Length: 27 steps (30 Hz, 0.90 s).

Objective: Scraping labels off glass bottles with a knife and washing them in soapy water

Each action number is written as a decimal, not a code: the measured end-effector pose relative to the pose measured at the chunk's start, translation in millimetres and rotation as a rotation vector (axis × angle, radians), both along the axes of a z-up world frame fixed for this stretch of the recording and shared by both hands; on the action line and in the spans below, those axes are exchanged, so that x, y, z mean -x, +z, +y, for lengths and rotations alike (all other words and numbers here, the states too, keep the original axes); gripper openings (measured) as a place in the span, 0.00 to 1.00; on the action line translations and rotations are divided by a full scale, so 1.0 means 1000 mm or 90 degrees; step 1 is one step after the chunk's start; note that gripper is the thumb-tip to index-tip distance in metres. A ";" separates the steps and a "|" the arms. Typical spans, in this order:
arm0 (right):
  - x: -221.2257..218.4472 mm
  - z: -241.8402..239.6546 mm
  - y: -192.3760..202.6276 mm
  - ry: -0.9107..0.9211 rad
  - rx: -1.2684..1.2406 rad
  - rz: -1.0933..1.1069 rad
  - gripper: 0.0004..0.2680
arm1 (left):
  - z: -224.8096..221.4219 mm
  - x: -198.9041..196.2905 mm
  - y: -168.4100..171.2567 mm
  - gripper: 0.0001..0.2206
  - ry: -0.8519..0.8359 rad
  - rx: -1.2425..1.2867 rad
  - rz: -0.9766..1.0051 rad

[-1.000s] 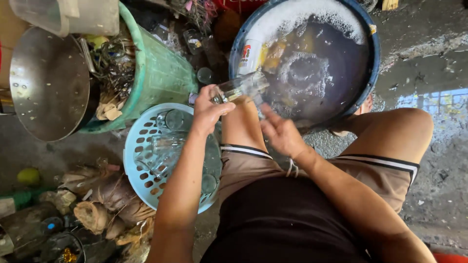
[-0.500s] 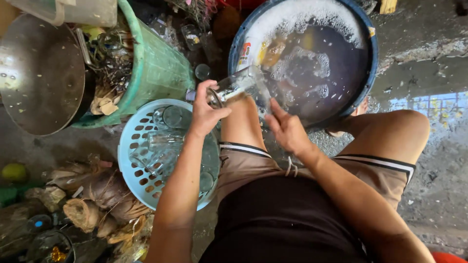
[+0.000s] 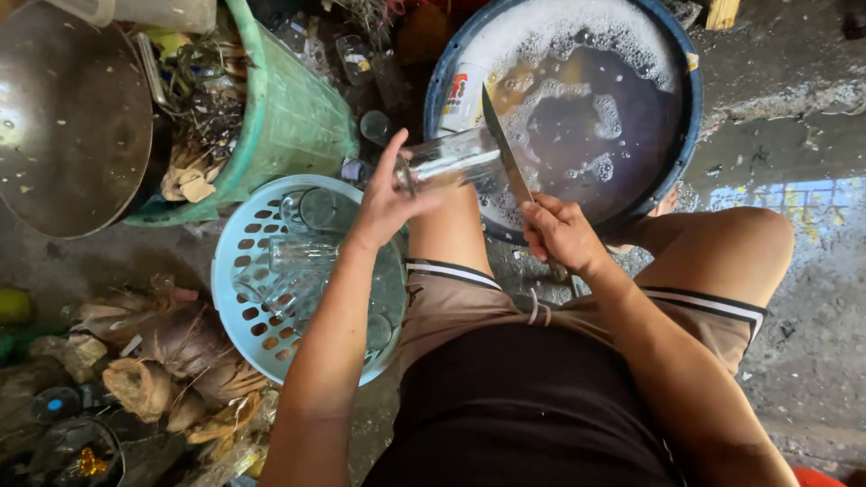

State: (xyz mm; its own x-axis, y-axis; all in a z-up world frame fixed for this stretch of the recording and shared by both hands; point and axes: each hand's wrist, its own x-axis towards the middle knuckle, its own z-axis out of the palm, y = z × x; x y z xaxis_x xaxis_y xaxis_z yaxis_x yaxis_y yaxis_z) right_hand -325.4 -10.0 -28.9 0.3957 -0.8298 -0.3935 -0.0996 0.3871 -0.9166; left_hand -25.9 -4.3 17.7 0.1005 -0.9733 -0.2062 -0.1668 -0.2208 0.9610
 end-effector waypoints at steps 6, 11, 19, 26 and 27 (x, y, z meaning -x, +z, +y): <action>-0.006 0.008 0.030 -0.030 0.072 0.063 0.12 | -0.007 -0.004 -0.028 0.39 0.138 0.006 -0.044; -0.026 0.033 0.077 0.103 0.278 0.172 0.17 | 0.001 0.001 -0.012 0.41 0.062 0.189 -0.280; -0.037 0.016 0.095 0.067 0.354 0.150 0.17 | 0.012 0.006 -0.006 0.38 0.069 0.253 -0.222; -0.018 -0.001 0.058 0.033 0.117 0.180 0.15 | 0.010 0.003 0.003 0.35 0.004 0.340 -0.254; -0.012 -0.002 0.062 0.053 0.070 0.133 0.14 | 0.014 0.005 -0.002 0.36 -0.002 0.336 -0.222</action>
State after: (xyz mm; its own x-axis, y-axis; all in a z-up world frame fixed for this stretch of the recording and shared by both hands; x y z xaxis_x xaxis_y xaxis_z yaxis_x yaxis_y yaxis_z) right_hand -313.1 -12.3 33.1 0.3849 -0.8399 -0.3826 -0.3183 0.2683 -0.9092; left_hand -30.8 9.3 15.3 0.0724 -0.9353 0.3463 -0.4898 0.2691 0.8293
